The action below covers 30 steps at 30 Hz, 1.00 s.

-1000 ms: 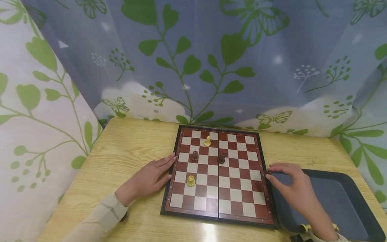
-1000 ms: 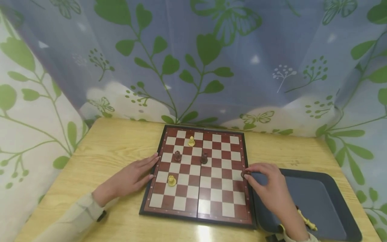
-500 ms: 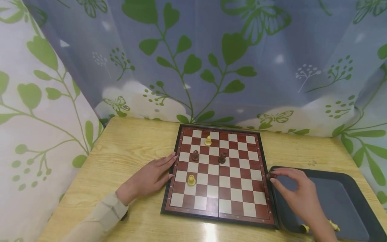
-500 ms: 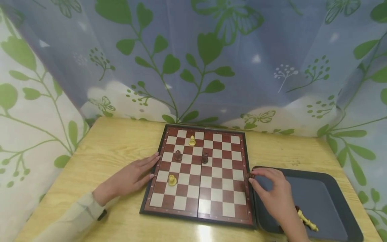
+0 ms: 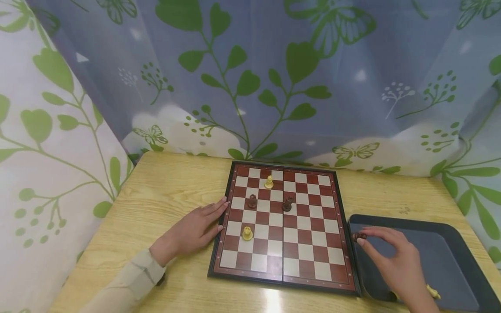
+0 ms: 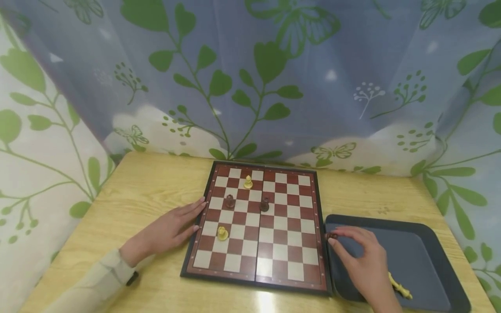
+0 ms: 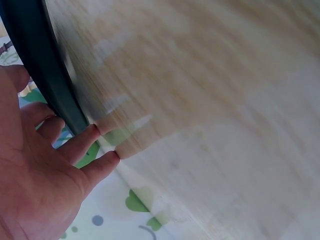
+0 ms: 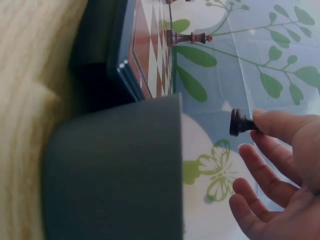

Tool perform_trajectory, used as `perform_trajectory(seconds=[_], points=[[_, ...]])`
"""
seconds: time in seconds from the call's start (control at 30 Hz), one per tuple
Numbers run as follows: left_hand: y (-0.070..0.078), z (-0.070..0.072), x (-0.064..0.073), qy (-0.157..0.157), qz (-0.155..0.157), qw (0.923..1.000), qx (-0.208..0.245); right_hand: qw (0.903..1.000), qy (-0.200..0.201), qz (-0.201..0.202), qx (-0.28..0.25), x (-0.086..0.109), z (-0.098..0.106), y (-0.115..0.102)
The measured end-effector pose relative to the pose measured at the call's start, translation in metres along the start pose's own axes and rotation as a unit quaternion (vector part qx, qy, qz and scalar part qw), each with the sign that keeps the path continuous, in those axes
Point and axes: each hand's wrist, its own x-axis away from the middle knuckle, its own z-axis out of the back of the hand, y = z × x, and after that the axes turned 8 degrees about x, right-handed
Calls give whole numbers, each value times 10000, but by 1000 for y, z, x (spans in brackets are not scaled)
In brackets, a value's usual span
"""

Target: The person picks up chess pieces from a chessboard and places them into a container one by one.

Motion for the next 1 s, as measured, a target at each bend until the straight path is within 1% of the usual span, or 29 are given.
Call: perform_trajectory(seconds=[0.13, 0.37, 0.53, 0.7, 0.87, 1.0], points=[[0, 0, 0, 6, 0, 10000, -10, 9999, 119, -58, -42, 5, 1, 2], [-2, -1, 0, 83, -111, 9999, -47, 9995, 221, -198, -55, 11, 4, 5], [-2, -2, 0, 114, -164, 9998, -59, 9983, 187, -544, -9, 16, 6, 6], [-2, -1, 0, 70, -117, 9999, -68, 9952, 76, -974, 7, 20, 6, 7], [-2, -1, 0, 27, -46, 10000, -28, 9928, 95, -1194, 32, 23, 9, 9], [-2, 0, 0, 54, -60, 10000, -28, 9919, 119, -1268, 19, 25, 12, 12]])
